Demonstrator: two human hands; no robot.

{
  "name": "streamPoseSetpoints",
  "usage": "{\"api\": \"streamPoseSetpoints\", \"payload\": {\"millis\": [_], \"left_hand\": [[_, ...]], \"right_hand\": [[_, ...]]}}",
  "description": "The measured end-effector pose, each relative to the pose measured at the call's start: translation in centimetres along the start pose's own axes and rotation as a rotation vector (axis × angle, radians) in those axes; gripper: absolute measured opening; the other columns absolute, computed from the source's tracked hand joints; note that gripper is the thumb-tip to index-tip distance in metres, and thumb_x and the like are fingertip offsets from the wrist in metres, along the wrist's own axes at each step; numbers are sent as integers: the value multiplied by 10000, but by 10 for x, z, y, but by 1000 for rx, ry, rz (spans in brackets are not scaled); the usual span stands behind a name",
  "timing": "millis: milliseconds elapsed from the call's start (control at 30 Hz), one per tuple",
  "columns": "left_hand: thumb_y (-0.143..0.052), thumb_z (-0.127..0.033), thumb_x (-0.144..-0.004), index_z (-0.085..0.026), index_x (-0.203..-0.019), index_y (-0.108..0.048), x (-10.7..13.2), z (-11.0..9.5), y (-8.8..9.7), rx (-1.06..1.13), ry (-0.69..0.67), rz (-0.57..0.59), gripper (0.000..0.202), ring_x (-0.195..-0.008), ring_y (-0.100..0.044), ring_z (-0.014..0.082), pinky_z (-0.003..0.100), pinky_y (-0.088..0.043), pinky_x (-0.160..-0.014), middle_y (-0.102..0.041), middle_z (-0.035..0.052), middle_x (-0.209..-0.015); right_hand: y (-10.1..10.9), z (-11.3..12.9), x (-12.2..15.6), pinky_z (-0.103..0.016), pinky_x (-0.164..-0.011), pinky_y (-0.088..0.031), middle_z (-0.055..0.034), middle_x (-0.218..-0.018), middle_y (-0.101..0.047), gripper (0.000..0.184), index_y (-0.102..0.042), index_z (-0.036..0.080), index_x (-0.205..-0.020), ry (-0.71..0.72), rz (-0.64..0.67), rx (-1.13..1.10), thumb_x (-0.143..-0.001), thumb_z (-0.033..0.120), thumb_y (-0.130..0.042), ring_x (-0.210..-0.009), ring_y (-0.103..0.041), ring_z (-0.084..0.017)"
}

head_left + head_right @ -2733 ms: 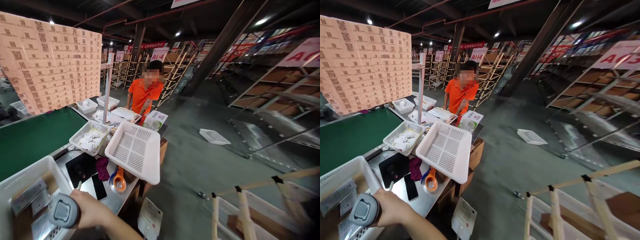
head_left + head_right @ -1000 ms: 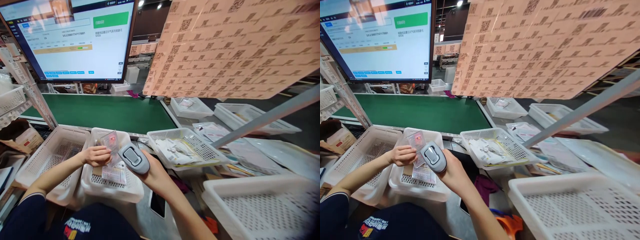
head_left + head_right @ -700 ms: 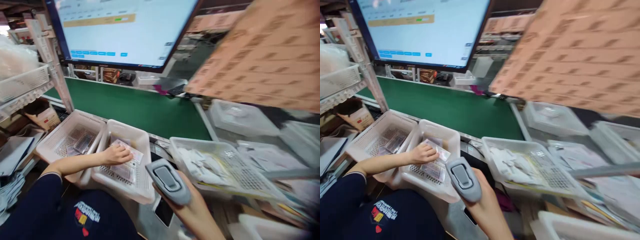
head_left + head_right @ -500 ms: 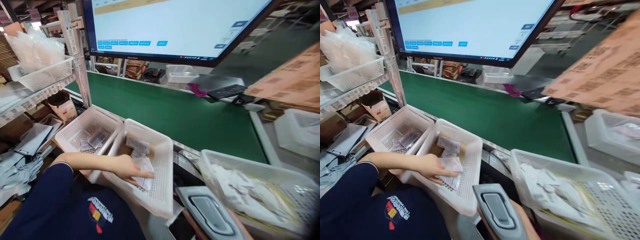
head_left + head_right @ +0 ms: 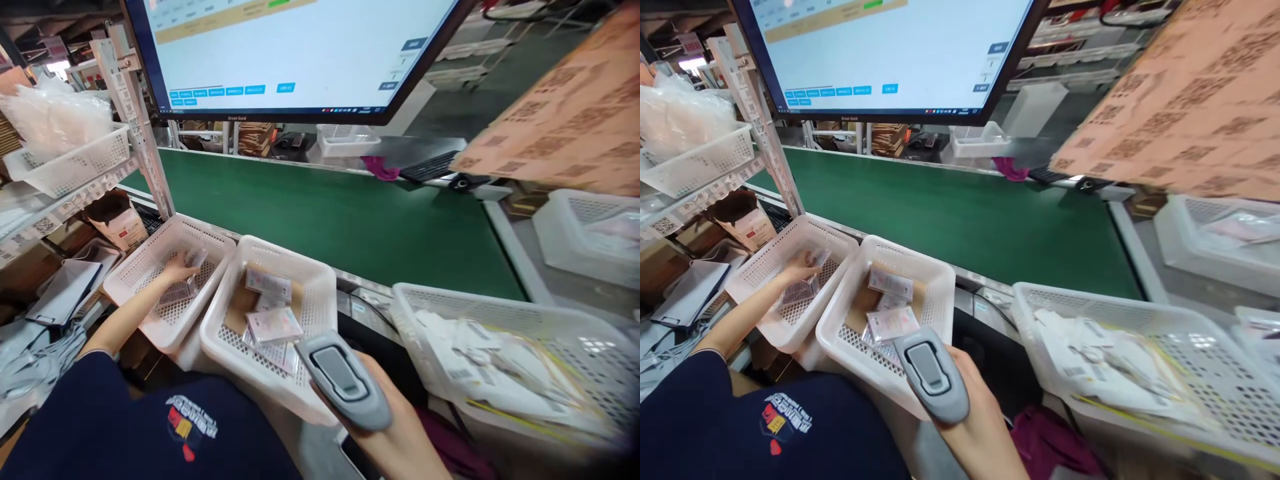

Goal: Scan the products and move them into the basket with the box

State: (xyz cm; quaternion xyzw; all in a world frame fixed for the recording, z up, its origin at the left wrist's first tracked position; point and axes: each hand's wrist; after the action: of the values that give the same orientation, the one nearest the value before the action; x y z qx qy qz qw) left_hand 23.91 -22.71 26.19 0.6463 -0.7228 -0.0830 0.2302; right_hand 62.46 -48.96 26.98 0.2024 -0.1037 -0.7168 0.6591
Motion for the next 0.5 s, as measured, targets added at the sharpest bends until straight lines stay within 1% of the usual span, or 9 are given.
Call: {"api": "streamPoseSetpoints", "payload": {"millis": [33,67,100,133,167,233,300,400,500], "left_hand": [[-853,-446,-763,-166,-1068,-641,-4,-13,2,48,9,39,465,-1157,-697,382,516,-546,-1011,-741,144,-1008],[-701,-515,-889,-156,-1118,-654,-6,-27,1,89,6,87,428,-1127,-716,360,505,-565,-977,-754,159,-1041],[-524,-546,-980,-145,-1173,-663,-7,-43,-1,146,-8,147,466,-1120,-727,344,497,-577,-957,-764,168,-1088],[-380,-542,-1021,-134,-1230,-662,-6,-58,-6,229,-26,217,539,-1136,-730,336,493,-581,-957,-767,173,-1142],[-305,-531,-1028,-120,-1283,-654,-4,-72,-13,335,-38,296,596,-1166,-727,335,493,-581,-969,-766,177,-1193],[-327,-550,-1007,-99,-1369,-623,3,-93,-35,579,-24,462,650,-1229,-709,345,499,-574,-1003,-751,190,-1279],[-445,-618,-972,-105,-1417,-607,12,-104,-62,755,30,602,698,-1278,-691,354,491,-572,-1024,-724,206,-1363],[-571,-721,-927,-138,-1415,-632,20,-105,-100,768,75,694,763,-1326,-666,362,461,-580,-1015,-670,209,-1471],[-681,-794,-845,-160,-1374,-668,20,-99,-122,667,47,735,825,-1339,-654,378,460,-568,-1038,-664,210,-1478]], "right_hand": [[-3,7,-6,-350,-855,-620,-100,-1123,-716,330,-665,236,-1198,13,17,-9,-906,380,-724,-938,-741,-268],[-6,15,-13,-350,-845,-613,-100,-1108,-706,296,-676,232,-1158,24,31,-20,-896,362,-714,-934,-731,-267],[-10,23,-19,-350,-829,-607,-99,-1082,-694,256,-682,227,-1105,34,40,-32,-883,352,-708,-924,-720,-268],[-14,30,-26,-352,-810,-601,-98,-1049,-680,221,-681,222,-1051,41,48,-42,-872,349,-706,-909,-707,-268],[-18,37,-33,-355,-798,-595,-96,-1022,-667,197,-674,219,-1006,48,54,-52,-860,348,-704,-897,-695,-268],[-27,49,-44,-361,-781,-578,-93,-991,-647,178,-659,213,-961,68,57,-66,-845,344,-691,-882,-673,-265],[-34,58,-52,-359,-744,-550,-92,-967,-633,174,-644,207,-945,88,64,-55,-840,343,-668,-854,-652,-260],[-38,65,-56,-355,-705,-491,-92,-943,-633,152,-615,204,-934,99,66,7,-823,306,-629,-835,-632,-264],[-32,64,-47,-348,-718,-471,-78,-948,-647,183,-603,207,-961,85,33,27,-781,238,-608,-836,-632,-255]]}}
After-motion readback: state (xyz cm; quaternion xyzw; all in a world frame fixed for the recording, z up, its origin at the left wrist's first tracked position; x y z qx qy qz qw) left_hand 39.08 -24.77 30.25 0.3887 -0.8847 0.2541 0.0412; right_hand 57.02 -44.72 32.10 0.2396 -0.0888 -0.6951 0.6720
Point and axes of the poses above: each hand's wrist, its own x-axis away from the middle knuckle, its own y-axis out of the back of the hand, z = x × y
